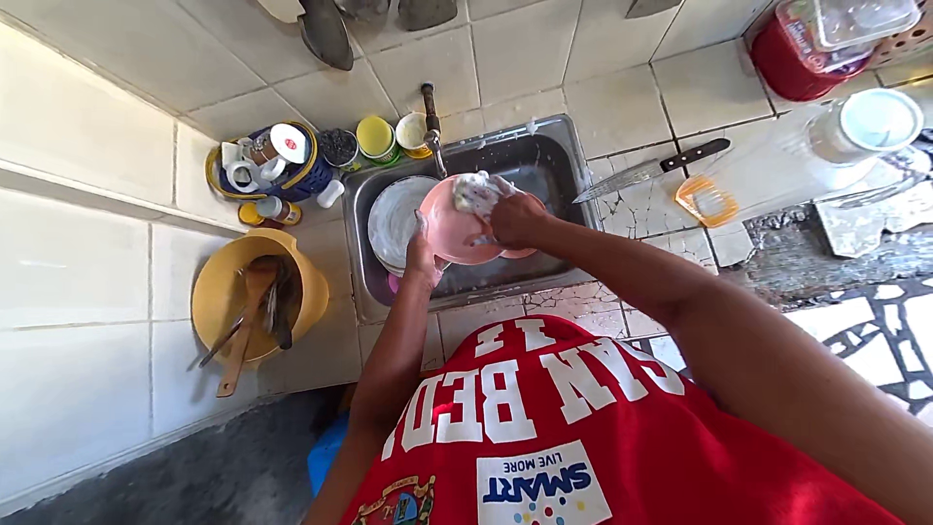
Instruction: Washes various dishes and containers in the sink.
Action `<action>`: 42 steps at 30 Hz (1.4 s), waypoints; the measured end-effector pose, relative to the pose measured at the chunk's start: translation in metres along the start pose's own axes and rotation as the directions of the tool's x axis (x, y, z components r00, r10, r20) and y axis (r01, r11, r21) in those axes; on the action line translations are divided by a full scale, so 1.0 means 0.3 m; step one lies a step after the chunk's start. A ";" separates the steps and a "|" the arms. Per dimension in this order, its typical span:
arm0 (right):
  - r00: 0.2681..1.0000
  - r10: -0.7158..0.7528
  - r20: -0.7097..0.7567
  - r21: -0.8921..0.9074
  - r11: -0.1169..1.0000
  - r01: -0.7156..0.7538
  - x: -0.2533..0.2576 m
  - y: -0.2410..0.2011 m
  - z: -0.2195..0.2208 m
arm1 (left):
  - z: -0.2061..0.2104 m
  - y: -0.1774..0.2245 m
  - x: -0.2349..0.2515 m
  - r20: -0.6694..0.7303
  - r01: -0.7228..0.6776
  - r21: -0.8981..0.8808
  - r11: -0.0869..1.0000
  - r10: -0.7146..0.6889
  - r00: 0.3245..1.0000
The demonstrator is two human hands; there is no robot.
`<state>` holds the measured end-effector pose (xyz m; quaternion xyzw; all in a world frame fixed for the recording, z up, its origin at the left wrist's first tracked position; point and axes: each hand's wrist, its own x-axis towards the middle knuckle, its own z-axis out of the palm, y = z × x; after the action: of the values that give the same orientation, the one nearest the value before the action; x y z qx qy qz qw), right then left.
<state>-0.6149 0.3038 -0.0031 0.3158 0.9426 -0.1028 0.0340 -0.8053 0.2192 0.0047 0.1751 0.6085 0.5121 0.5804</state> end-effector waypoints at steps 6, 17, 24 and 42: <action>0.986 -0.135 -0.100 0.410 0.897 0.165 0.101 -0.182 0.010 | 0.007 -0.049 0.031 0.210 -0.029 -0.119 0.992 0.054 0.976; 0.961 -0.277 -0.013 0.043 0.960 0.278 -0.040 0.013 -0.030 | -0.071 -0.024 0.018 -0.076 0.011 -0.067 0.998 -0.016 0.997; 0.988 -0.106 -0.110 0.257 0.957 0.131 0.059 -0.122 -0.018 | 0.009 -0.014 0.014 0.104 0.002 -0.044 0.999 0.002 0.995; 0.808 0.581 -0.099 0.975 0.220 -0.039 0.016 0.132 -0.022 | -0.024 0.043 -0.046 0.269 -0.032 -0.241 0.970 0.098 0.958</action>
<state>-0.5949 0.3391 -0.0042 0.4752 0.5854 -0.5520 -0.3561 -0.8128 0.2105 0.0211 0.1958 0.4498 0.5694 0.6597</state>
